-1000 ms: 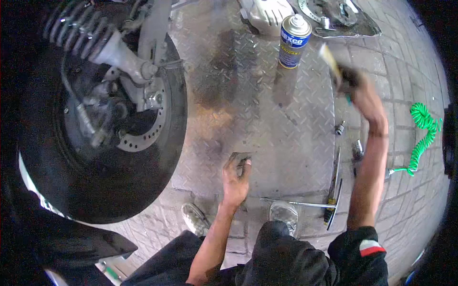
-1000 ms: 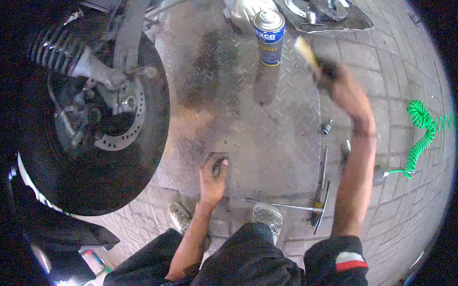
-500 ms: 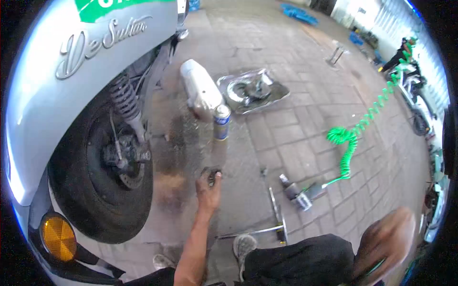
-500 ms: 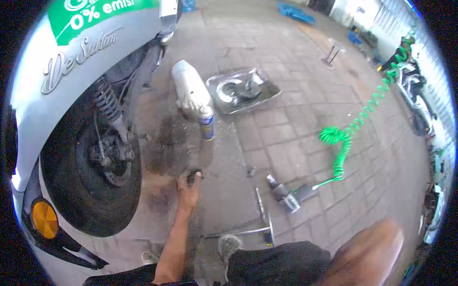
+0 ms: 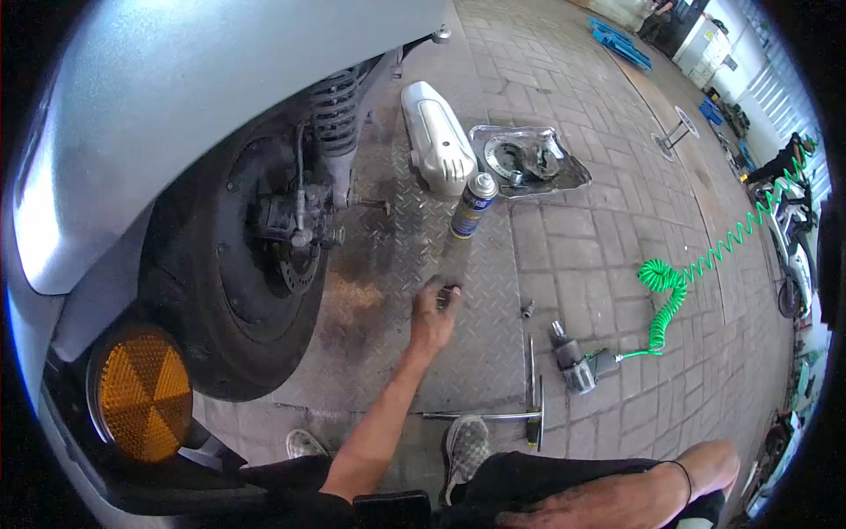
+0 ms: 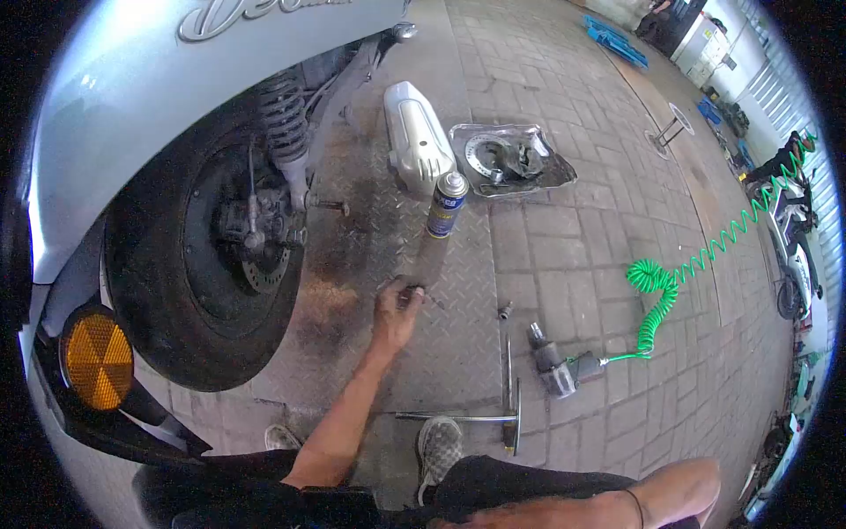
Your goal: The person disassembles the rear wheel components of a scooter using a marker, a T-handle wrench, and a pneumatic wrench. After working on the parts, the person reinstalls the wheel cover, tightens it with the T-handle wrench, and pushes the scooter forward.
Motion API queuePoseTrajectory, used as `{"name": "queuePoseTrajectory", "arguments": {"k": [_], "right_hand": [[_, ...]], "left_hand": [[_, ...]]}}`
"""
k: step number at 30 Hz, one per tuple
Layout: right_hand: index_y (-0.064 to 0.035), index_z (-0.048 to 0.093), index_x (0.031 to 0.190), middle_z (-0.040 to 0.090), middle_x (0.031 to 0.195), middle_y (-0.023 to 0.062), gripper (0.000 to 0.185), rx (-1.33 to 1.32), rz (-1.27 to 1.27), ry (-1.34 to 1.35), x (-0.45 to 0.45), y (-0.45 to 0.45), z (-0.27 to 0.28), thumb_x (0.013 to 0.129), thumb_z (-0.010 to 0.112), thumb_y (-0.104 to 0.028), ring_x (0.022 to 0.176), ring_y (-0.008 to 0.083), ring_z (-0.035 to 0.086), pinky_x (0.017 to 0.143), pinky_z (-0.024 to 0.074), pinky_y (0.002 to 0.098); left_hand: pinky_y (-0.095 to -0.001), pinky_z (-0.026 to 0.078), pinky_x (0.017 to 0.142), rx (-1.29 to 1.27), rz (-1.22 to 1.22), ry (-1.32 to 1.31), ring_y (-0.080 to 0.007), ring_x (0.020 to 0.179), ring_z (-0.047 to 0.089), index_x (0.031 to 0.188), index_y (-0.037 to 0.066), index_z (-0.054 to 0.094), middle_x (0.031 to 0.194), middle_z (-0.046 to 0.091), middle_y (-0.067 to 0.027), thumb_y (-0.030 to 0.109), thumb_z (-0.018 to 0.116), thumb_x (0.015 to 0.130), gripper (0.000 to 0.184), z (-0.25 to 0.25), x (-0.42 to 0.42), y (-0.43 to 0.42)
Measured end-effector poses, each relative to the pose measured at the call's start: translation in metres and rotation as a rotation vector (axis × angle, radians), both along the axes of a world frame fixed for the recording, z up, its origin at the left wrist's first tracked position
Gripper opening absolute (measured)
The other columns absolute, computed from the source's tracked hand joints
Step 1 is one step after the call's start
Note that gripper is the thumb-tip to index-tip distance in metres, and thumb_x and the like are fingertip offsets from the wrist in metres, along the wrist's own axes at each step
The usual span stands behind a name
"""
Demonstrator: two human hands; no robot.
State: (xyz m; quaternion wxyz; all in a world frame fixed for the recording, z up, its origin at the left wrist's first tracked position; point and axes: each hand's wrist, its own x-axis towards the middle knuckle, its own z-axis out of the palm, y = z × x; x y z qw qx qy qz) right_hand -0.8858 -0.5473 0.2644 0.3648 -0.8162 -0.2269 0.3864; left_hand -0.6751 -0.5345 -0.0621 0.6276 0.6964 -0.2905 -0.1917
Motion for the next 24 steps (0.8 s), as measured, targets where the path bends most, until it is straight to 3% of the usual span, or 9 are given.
{"name": "queuePoseTrajectory", "arguments": {"k": [4, 6, 9, 10, 11, 12, 18, 21, 24], "right_hand": [[0.0014, 0.052, 0.128, 0.054, 0.132, 0.02, 0.041, 0.144, -0.095, -0.216, -0.022, -0.003, -0.022, 0.094, 0.051, -0.022, 0.12, 0.0314, 0.056, 0.101, 0.0469, 0.0398], [0.0013, 0.052, 0.13, 0.054, 0.133, 0.0213, 0.045, 0.065, 0.301, 0.061, -0.01, -0.007, -0.021, 0.094, 0.054, -0.025, 0.123, 0.0322, 0.054, 0.103, 0.046, 0.0376], [0.0007, 0.049, 0.136, 0.049, 0.141, 0.0226, 0.05, 0.044, 0.268, 0.188, 0.016, 0.005, -0.017, 0.094, 0.056, -0.027, 0.128, 0.0323, 0.052, 0.106, 0.0443, 0.037], [-0.0032, 0.052, 0.133, 0.052, 0.138, 0.0202, 0.049, 0.06, 0.21, -0.087, -0.003, 0.001, -0.03, 0.093, 0.059, -0.029, 0.127, 0.0311, 0.052, 0.108, 0.043, 0.0442], [-0.0029, 0.052, 0.133, 0.052, 0.137, 0.0204, 0.049, 0.066, 0.149, -0.161, -0.01, 0.004, -0.039, 0.092, 0.059, -0.029, 0.126, 0.0314, 0.053, 0.107, 0.0433, 0.0442], [-0.0027, 0.052, 0.132, 0.052, 0.136, 0.0206, 0.049, 0.077, 0.105, -0.198, -0.008, 0.002, -0.047, 0.092, 0.06, -0.029, 0.125, 0.0316, 0.053, 0.106, 0.0435, 0.0442], [-0.0011, 0.053, 0.128, 0.054, 0.13, 0.0216, 0.049, -0.019, -0.156, -0.398, -0.004, -0.018, -0.068, 0.089, 0.062, -0.03, 0.118, 0.0331, 0.055, 0.1, 0.0452, 0.0443], [-0.0004, 0.053, 0.126, 0.056, 0.127, 0.0221, 0.049, -0.022, -0.207, -0.452, 0.0, -0.025, -0.072, 0.088, 0.064, -0.03, 0.115, 0.0339, 0.056, 0.097, 0.046, 0.0444], [0.0004, 0.054, 0.124, 0.057, 0.124, 0.0227, 0.05, -0.015, -0.222, -0.482, 0.002, -0.029, -0.074, 0.087, 0.065, -0.03, 0.111, 0.0346, 0.056, 0.094, 0.0468, 0.0444]], "left_hand": [[-0.0379, 0.051, 0.077, 0.093, 0.046, -0.028, -0.027, 0.084, 0.066, 0.101, 0.001, 0.067, 0.092, 0.068, -0.0166, 0.017, 0.063, 0.093, 0.018, -0.013, 0.021, 0.009], [-0.0385, 0.05, 0.08, 0.067, 0.098, -0.023, -0.0287, 0.087, 0.066, 0.103, 0.001, 0.067, 0.094, 0.069, -0.0163, 0.021, 0.064, 0.093, 0.022, -0.047, 0.031, 0.008], [-0.0405, 0.05, 0.087, 0.265, 0.364, -0.177, -0.033, 0.095, 0.065, 0.108, -0.001, 0.067, 0.099, 0.069, -0.017, 0.028, 0.068, 0.092, 0.033, -0.031, 0.02, 0.014], [-0.0423, 0.048, 0.091, 0.413, 0.306, 0.046, -0.0326, 0.102, 0.063, 0.115, -0.002, 0.065, 0.109, 0.068, -0.0184, 0.032, 0.068, 0.092, 0.042, 0.029, 0.015, 0.016], [-0.0447, 0.044, 0.099, 0.244, 0.158, 0.17, -0.0318, 0.115, 0.058, 0.124, -0.002, 0.06, 0.125, 0.061, -0.0197, 0.034, 0.066, 0.093, 0.048, -0.036, 0.029, 0.015], [-0.0425, 0.043, 0.103, 0.358, 0.091, 0.261, -0.0305, 0.121, 0.053, 0.133, -0.003, 0.052, 0.132, 0.055, -0.0183, 0.033, 0.069, 0.091, 0.057, 0.021, 0.023, 0.019], [-0.0444, 0.048, 0.089, -0.019, 0.234, 0.126, -0.0317, 0.105, 0.058, 0.116, -0.009, 0.058, 0.115, 0.06, -0.0219, 0.025, 0.068, 0.091, 0.043, -0.026, 0.014, -0.003], [-0.0422, 0.049, 0.086, 0.151, 0.337, 0.055, -0.0299, 0.1, 0.06, 0.112, -0.009, 0.06, 0.111, 0.063, -0.0207, 0.022, 0.069, 0.089, 0.039, -0.022, 0.02, -0.009], [-0.0401, 0.051, 0.083, 0.015, 0.14, 0.04, -0.0274, 0.094, 0.062, 0.113, -0.008, 0.058, 0.105, 0.065, -0.0181, 0.021, 0.069, 0.089, 0.039, -0.006, 0.025, -0.001]]}}
